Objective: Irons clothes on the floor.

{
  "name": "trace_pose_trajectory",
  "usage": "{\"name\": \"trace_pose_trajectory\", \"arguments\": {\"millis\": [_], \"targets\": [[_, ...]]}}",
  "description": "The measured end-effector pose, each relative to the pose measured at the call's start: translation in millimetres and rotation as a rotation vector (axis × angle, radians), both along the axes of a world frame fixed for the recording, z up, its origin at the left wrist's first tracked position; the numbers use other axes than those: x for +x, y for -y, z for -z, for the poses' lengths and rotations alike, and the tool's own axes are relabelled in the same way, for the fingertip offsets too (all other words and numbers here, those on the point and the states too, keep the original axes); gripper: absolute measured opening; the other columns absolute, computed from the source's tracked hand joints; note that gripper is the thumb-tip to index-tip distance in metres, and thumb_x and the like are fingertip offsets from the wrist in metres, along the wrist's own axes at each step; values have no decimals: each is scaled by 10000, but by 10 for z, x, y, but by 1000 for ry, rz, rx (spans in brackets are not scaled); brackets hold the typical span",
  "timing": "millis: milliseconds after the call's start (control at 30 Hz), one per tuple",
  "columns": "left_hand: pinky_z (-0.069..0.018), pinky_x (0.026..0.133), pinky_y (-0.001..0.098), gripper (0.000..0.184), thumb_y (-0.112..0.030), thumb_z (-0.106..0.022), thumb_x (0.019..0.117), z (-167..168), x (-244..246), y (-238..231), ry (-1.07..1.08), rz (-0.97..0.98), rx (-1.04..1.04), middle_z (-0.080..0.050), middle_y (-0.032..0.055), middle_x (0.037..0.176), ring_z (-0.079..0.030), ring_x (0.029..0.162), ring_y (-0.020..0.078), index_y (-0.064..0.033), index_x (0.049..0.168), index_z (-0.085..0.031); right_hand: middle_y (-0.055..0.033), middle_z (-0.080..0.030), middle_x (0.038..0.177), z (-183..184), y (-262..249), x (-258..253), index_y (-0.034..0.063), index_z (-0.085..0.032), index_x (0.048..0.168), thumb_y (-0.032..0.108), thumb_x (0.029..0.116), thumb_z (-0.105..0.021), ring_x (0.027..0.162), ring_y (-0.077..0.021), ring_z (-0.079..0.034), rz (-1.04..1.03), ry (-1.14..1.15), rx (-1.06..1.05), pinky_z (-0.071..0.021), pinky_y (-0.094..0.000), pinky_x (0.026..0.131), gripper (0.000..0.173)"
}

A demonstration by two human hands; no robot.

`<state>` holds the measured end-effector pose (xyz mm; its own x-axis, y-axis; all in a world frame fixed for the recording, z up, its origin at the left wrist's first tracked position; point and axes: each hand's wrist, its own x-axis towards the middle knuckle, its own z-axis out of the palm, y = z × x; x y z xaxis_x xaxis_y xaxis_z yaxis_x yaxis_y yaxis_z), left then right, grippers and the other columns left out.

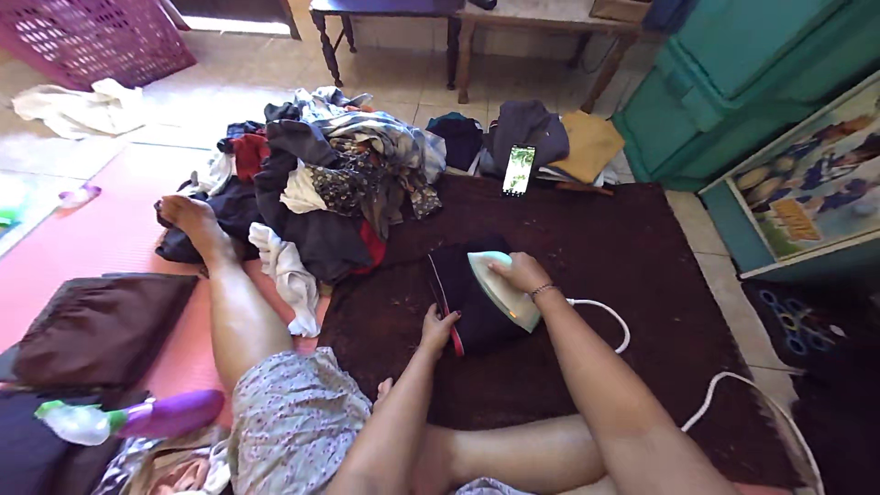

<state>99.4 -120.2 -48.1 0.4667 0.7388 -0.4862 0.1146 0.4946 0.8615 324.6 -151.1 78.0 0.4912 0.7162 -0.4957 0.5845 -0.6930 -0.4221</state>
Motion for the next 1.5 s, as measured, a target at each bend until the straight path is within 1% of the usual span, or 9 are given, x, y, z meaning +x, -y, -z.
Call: {"name": "trace_pose_trajectory", "arguments": {"millis": [200, 267, 400, 533, 733, 933, 1133, 1333, 1500], "targets": [[-546, 758, 379, 423, -263, -407, 1120, 106, -106, 118, 28, -135, -37, -653, 199, 1102, -639, 889, 203, 29, 1419, -469, -233, -703, 1074, -48, 708, -293, -8, -673, 1164, 562, 987, -638, 1048, -393, -686, -280, 19, -104, -525, -599, 942, 598], [-553, 824, 396, 468, -295, -363, 1125, 78, -145, 145, 67, -95, -22, -643, 217, 1175, -647, 975, 216, 39, 1447, -425, -236, -710, 1089, -114, 698, -464, 3, -662, 1188, 592, 999, -593, 1088, -410, -687, -335, 110, -158, -522, -607, 945, 622], [-537, 1038, 362, 803, -91, -756, 897, 46, -192, 137, 50, 71, 91, -581, 273, 1377, -642, 1219, 241, 103, 1516, -284, -250, -706, 1149, -176, 244, -727, -1, -644, 1239, 588, 1018, -555, 1131, -425, -681, -320, 182, -99, -524, -613, 950, 636], [-526, 1056, 375, 845, -35, -769, 861, 62, -167, 135, -9, 79, 108, -565, 290, 1394, -633, 1241, 262, 109, 1524, -266, -233, -707, 1190, -140, -390, -827, 26, -649, 1264, 582, 1034, -533, 1165, -408, -676, -230, 184, -29, -525, -612, 957, 613], [-574, 963, 358, 709, 26, -731, 882, 51, -122, 117, -3, 40, 84, -643, 254, 1285, -690, 1115, 225, 90, 1474, -347, -269, -701, 1169, 71, -700, -210, -22, -652, 1239, 560, 1015, -592, 1115, -445, -687, 64, 176, 98, -546, -647, 902, 627], [-570, 962, 373, 723, 31, -734, 876, 42, -94, 123, -1, 35, 88, -636, 259, 1291, -686, 1115, 239, 89, 1481, -341, -316, -678, 1190, 146, -104, 402, -82, -656, 1199, 561, 1000, -620, 1139, -476, -663, 260, 174, 38, -514, -672, 955, 674], [-568, 959, 371, 710, 34, -725, 891, 27, -99, 106, -5, 62, 95, -632, 261, 1295, -684, 1113, 243, 83, 1484, -338, -311, -651, 1281, 59, 820, 702, -68, -624, 1293, 545, 1016, -599, 1235, -461, -625, 304, 239, -114, -473, -653, 1030, 673], [-570, 948, 361, 710, 35, -727, 884, 40, -101, 93, -17, 65, 100, -632, 258, 1292, -685, 1105, 234, 87, 1478, -342, -277, -693, 1169, -266, 1038, 245, -25, -645, 1249, 578, 1015, -580, 1138, -442, -670, 196, 215, -6, -502, -639, 978, 650], [-574, 945, 360, 711, 24, -737, 869, 32, -87, 80, -49, 76, 130, -654, 243, 1256, -691, 1090, 218, 94, 1466, -357, -261, -699, 1162, -92, 917, -166, -10, -640, 1254, 594, 1009, -572, 1137, -433, -675, -55, 132, -74, -519, -624, 964, 656]]}}
